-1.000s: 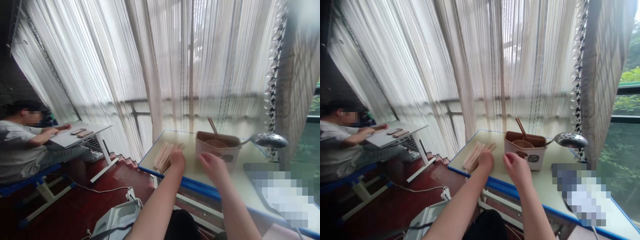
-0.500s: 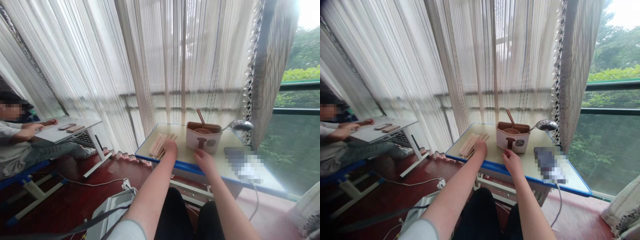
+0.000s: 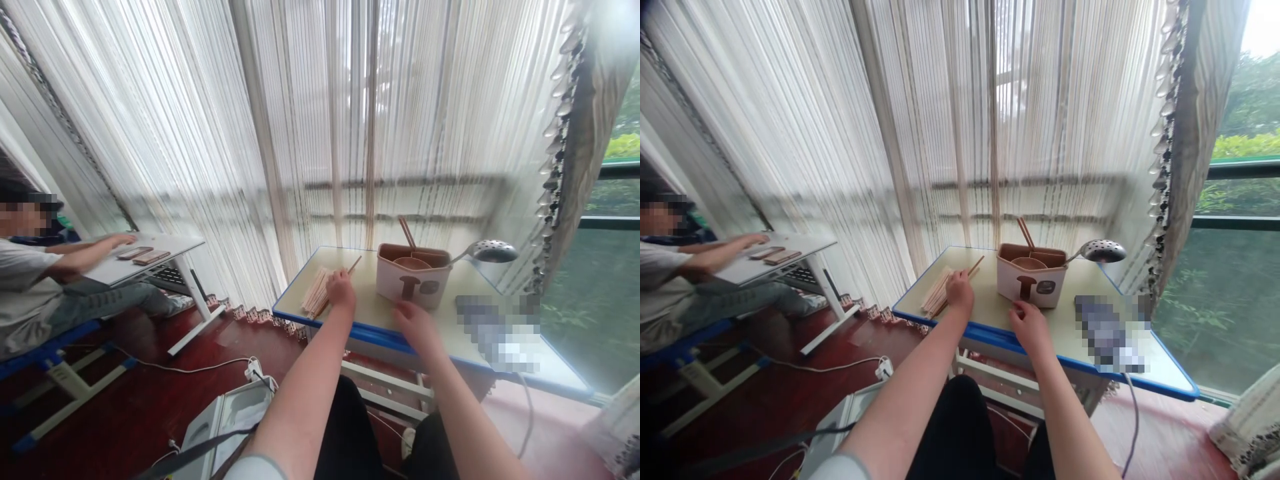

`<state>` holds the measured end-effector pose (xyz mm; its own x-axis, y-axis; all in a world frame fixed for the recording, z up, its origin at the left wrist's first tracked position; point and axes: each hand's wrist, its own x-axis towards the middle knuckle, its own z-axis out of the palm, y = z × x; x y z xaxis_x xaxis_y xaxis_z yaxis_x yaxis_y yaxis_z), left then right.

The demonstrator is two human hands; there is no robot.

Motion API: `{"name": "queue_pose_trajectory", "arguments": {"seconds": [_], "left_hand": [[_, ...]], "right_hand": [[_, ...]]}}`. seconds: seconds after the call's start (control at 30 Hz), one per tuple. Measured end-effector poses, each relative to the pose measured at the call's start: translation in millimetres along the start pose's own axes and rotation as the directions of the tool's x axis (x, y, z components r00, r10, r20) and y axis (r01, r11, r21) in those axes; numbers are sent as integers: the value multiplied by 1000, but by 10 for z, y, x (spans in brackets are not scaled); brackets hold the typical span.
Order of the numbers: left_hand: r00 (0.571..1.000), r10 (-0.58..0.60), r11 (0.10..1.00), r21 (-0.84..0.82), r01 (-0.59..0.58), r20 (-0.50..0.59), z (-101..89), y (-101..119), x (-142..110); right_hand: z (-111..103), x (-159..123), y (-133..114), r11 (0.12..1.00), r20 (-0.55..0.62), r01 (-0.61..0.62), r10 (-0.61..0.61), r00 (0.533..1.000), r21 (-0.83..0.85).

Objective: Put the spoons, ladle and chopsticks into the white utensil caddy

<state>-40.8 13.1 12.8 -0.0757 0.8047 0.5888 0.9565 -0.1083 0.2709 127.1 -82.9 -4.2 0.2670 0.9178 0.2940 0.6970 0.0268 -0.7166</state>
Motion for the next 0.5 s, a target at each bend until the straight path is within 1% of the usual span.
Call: {"name": "queue_pose_trajectory", "arguments": {"seconds": [0.1, 0.17, 0.23, 0.3, 0.4, 0.5], "left_hand": [[996, 83, 997, 3, -83, -29, -19, 81, -50], [983, 165, 986, 28, -163, -82, -22, 152, -88], [969, 204, 979, 59, -197, -142, -20, 207, -114], [966, 176, 984, 63, -167, -187, -15, 226, -119], [962, 106, 994, 3, -108, -252, -8, 189, -99], [937, 60, 992, -86, -95, -344, -16, 129, -79]], "right_hand": [[19, 12, 17, 1000, -27, 20, -20, 999, -13], [31, 15, 27, 1000, -33, 31, -31, 999, -1], [40, 15, 33, 999, -31, 40, -39, 999, 26], [41, 8, 32, 998, -24, 47, -46, 999, 51], [26, -12, 14, 996, -15, 50, -49, 999, 73], [-12, -37, -14, 995, -8, 30, -29, 1000, 96]]}}
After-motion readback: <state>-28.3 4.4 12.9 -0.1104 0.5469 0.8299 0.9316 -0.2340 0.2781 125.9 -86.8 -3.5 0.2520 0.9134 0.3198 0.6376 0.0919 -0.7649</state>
